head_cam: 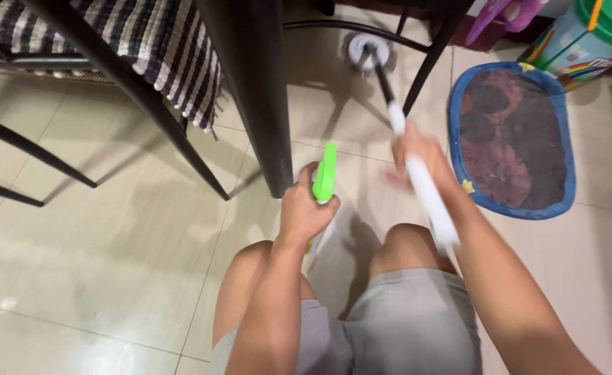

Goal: Mopping the floor using a spray bottle and a spin mop.

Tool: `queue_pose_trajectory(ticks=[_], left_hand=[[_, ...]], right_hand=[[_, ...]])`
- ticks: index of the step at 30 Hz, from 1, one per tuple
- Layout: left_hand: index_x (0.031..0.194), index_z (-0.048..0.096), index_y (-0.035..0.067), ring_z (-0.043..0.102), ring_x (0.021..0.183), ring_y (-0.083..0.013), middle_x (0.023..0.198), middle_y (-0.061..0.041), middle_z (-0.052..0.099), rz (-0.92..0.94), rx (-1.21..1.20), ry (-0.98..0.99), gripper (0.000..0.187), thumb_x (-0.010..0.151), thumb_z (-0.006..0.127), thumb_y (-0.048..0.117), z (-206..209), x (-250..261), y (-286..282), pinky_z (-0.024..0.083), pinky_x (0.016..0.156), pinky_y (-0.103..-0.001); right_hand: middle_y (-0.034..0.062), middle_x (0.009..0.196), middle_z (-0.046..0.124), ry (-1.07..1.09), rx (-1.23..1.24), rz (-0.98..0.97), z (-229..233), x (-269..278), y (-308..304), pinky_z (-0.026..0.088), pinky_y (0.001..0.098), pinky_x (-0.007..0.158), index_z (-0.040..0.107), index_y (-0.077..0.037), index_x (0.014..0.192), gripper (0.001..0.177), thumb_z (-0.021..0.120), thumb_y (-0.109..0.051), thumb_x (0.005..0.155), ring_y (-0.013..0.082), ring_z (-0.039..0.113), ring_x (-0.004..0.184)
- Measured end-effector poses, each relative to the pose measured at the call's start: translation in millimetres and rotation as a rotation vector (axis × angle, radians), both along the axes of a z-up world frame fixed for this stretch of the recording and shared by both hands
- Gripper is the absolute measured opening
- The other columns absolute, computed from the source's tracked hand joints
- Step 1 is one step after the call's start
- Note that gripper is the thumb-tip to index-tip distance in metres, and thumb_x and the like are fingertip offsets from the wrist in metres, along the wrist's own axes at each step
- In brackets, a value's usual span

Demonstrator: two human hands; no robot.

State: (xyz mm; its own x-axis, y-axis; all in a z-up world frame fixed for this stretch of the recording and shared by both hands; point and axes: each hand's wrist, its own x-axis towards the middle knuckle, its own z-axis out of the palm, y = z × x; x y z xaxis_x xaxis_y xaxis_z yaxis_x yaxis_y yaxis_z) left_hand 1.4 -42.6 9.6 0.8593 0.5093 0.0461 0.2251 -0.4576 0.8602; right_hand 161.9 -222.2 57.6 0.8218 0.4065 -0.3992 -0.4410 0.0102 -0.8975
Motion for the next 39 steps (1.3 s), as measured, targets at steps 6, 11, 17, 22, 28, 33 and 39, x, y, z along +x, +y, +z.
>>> queue_pose_trajectory(ticks=[6,11,17,22,28,33,39], left_hand=[[0.142,0.051,0.013,0.071,0.09,-0.0413,0.091,-0.021,0.074,-0.027,0.104,0.079,0.076,0.071,0.076,0.024,-9,5,15,0.055,0.085,-0.048],[0.143,0.05,0.014,0.072,0.09,-0.0392,0.092,-0.018,0.075,-0.024,0.071,0.141,0.076,0.071,0.073,0.022,-3,10,13,0.055,0.084,-0.047],[0.141,0.051,0.014,0.072,0.091,-0.0396,0.094,-0.019,0.075,-0.036,0.027,0.101,0.074,0.071,0.073,0.022,-5,10,-4,0.055,0.085,-0.047],[0.14,0.052,0.014,0.072,0.092,-0.0404,0.096,-0.021,0.074,-0.05,0.01,0.118,0.075,0.069,0.073,0.022,-1,12,-11,0.055,0.085,-0.047],[0.142,0.051,0.012,0.072,0.092,-0.0405,0.093,-0.021,0.075,-0.049,0.068,0.126,0.074,0.071,0.072,0.023,-3,17,-2,0.055,0.086,-0.047],[0.142,0.05,0.013,0.071,0.091,-0.0416,0.092,-0.022,0.074,-0.042,0.073,0.145,0.076,0.07,0.074,0.022,-5,13,2,0.055,0.086,-0.048],[0.143,0.05,0.013,0.07,0.093,-0.0429,0.092,-0.022,0.074,-0.02,0.079,0.152,0.077,0.071,0.075,0.023,5,4,-1,0.054,0.087,-0.048]], right_hand=[[-0.0005,0.067,0.053,-1.333,-0.019,0.479,16,-50,-89,0.037,0.0509,0.119,0.045,-0.014,0.068,0.035,0.079,-0.013,0.078,0.0204,0.061,0.074],[0.0039,0.067,0.052,-1.375,-0.05,0.422,-26,6,-47,0.043,0.044,0.111,0.044,-0.012,0.069,0.033,0.076,-0.009,0.079,0.024,0.055,0.068],[0.0058,0.073,0.053,-1.38,-0.121,0.346,-53,77,44,0.047,0.0404,0.074,0.048,-0.011,0.072,0.033,0.08,-0.006,0.077,0.0288,0.052,0.074],[0.0077,0.072,0.053,-1.53,-0.176,0.422,-84,69,33,0.045,0.0434,0.07,0.048,-0.012,0.071,0.035,0.084,-0.011,0.071,0.0329,0.052,0.076],[0.0037,0.07,0.054,-1.339,-0.221,0.636,-27,-62,-43,0.042,0.0511,0.107,0.049,-0.014,0.067,0.034,0.082,-0.01,0.068,0.0266,0.057,0.083],[0.0043,0.067,0.052,-1.349,-0.206,0.529,-3,-65,-42,0.041,0.0493,0.111,0.048,-0.014,0.064,0.033,0.08,-0.005,0.066,0.0276,0.057,0.076],[0.0065,0.067,0.052,-1.515,-0.263,0.422,-48,32,13,0.049,0.0474,0.097,0.047,-0.012,0.065,0.031,0.077,-0.007,0.07,0.0315,0.054,0.072]])
